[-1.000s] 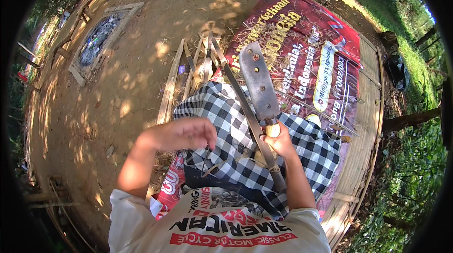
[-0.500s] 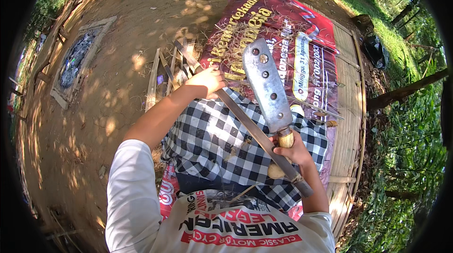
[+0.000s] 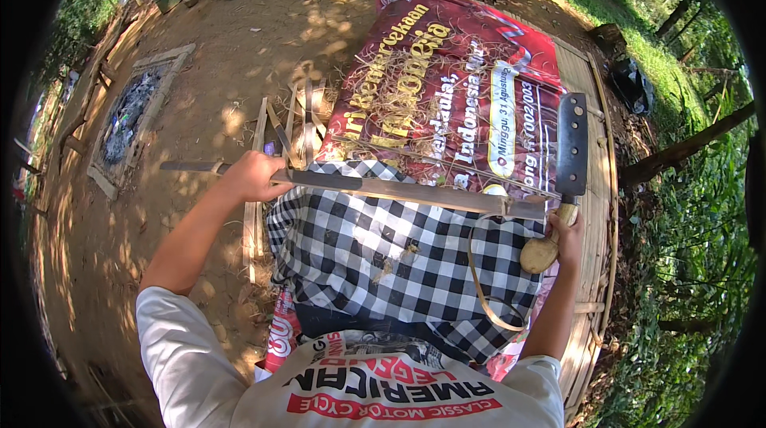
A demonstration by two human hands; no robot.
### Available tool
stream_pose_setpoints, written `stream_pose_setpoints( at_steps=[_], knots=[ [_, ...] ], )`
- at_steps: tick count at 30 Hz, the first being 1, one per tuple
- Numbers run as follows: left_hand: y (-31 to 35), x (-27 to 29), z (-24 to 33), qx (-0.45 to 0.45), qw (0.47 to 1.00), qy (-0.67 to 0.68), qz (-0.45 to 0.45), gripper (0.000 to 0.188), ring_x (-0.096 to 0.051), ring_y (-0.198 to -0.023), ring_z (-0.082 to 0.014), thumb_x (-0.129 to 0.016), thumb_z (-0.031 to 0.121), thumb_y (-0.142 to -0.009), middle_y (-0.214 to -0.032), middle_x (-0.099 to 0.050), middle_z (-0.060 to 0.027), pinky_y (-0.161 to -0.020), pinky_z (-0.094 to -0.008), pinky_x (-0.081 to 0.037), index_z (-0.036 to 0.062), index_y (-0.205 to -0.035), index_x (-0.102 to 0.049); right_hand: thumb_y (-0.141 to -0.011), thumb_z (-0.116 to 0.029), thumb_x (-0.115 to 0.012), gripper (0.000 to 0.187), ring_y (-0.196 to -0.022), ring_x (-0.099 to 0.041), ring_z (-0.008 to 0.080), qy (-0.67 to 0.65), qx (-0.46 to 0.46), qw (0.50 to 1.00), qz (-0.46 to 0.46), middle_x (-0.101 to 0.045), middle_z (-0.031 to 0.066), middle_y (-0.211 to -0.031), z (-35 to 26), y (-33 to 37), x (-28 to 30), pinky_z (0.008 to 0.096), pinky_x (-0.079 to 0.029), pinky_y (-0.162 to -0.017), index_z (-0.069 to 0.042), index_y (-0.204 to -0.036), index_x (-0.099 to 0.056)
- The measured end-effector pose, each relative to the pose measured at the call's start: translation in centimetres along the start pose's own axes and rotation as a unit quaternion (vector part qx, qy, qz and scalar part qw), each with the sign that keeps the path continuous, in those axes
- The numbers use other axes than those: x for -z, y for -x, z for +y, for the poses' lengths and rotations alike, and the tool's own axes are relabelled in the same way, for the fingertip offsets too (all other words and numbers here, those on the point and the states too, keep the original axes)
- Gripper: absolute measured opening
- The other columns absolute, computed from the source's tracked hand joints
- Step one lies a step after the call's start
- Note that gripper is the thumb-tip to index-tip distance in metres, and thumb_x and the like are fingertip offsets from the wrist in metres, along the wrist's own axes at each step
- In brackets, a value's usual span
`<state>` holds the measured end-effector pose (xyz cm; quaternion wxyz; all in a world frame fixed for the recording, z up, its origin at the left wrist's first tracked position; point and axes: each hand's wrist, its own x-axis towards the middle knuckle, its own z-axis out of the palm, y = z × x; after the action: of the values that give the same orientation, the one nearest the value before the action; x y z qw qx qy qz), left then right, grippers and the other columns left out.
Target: The person holds a length of bamboo on their lap and uses a large knife to shave and smooth the outer surface, rotating the bamboo and removing thin strips.
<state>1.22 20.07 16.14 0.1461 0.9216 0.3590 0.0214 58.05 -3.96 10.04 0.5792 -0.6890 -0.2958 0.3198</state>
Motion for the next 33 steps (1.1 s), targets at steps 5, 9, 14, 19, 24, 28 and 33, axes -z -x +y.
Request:
stream_pose_setpoints(
  at_steps=[5, 9, 14, 19, 24, 28, 33],
  knots=[
    [4.3, -2.9, 4.5, 0.130, 0.988, 0.079, -0.013, 0.041, -0.061, -0.060, -0.0324, -0.070, 0.041, -0.079, -0.065, -0.061, -0.0168, -0.060, -0.0402, -0.049, 0.0016, -0.088, -0.065, -0.072, 0.000, -0.060, 0.046, -0.075, -0.056, 0.0143, -0.053, 0.069, 0.989, 0.120, -0.056, 0.0086, -0.090, 2.1, -0.1, 2.6, 0.0283, -0.048, -0.065, 0.000, -0.116, -0.046],
    [5.2, -7.7, 6.5, 0.210, 0.957, 0.197, 0.044, 0.041, -0.057, -0.056, -0.0256, -0.069, 0.037, -0.083, -0.064, -0.058, -0.0169, -0.058, -0.0363, -0.047, -0.0037, -0.087, -0.064, -0.071, 0.005, -0.056, 0.052, -0.081, -0.055, 0.0159, 0.014, 0.136, 0.984, 0.117, -0.054, 0.0103, -0.098, -0.1, 1.6, 1.8, 0.0287, -0.048, -0.072, -0.001, -0.120, -0.040],
    [3.2, -9.5, 8.8, 0.264, 0.926, 0.267, 0.041, 0.040, -0.057, -0.059, -0.0227, -0.070, 0.033, -0.083, -0.064, -0.059, -0.0143, -0.058, -0.0352, -0.046, -0.0056, -0.086, -0.063, -0.070, 0.007, -0.054, 0.054, -0.092, -0.056, 0.0198, 0.139, 0.234, 0.956, 0.108, -0.054, 0.0149, -0.104, -3.9, 5.5, -1.3, 0.0296, -0.047, -0.079, -0.001, -0.121, -0.038],
    [3.1, -11.6, 9.5, 0.229, 0.940, 0.250, 0.035, 0.042, -0.057, -0.057, -0.0225, -0.073, 0.035, -0.080, -0.065, -0.060, -0.0120, -0.057, -0.0368, -0.045, -0.0055, -0.082, -0.062, -0.061, -0.001, -0.071, 0.062, -0.080, -0.059, 0.0298, 0.347, 0.435, 0.830, 0.029, -0.058, 0.0133, -0.093, -6.2, 6.6, -5.2, 0.0371, -0.049, -0.072, -0.002, -0.118, -0.047],
    [3.7, -11.8, 12.1, 0.248, 0.949, 0.192, 0.030, 0.048, -0.061, -0.059, -0.0316, -0.075, 0.041, -0.076, -0.065, -0.060, -0.0177, -0.057, -0.0402, -0.046, -0.0047, -0.078, -0.062, -0.068, -0.009, -0.070, 0.044, -0.071, -0.059, 0.0244, 0.476, 0.501, 0.705, -0.160, -0.053, 0.0072, -0.079, -7.9, 6.6, -12.9, 0.0371, -0.048, -0.063, -0.006, -0.109, -0.054],
    [5.6, -13.0, 13.0, 0.225, 0.962, 0.146, 0.055, 0.042, -0.062, -0.064, -0.0396, -0.070, 0.036, -0.082, -0.065, -0.061, -0.0223, -0.059, -0.0443, -0.048, -0.0054, -0.078, -0.062, -0.071, -0.007, -0.061, 0.028, -0.075, -0.061, 0.0244, 0.537, 0.473, 0.660, -0.228, -0.055, 0.0081, -0.081, -4.4, 4.0, -15.5, 0.0348, -0.050, -0.065, -0.004, -0.099, -0.057],
    [9.2, -15.1, 12.5, 0.274, 0.954, 0.118, 0.040, 0.037, -0.061, -0.069, -0.0443, -0.061, 0.033, -0.087, -0.069, -0.062, -0.0256, -0.064, -0.0498, -0.049, -0.0021, -0.078, -0.063, -0.069, -0.006, -0.061, 0.027, -0.083, -0.066, 0.0286, 0.602, 0.356, 0.676, -0.231, -0.064, 0.0143, -0.088, -1.7, 0.8, -16.6, 0.0375, -0.053, -0.066, -0.004, -0.096, -0.057]
  ],
)
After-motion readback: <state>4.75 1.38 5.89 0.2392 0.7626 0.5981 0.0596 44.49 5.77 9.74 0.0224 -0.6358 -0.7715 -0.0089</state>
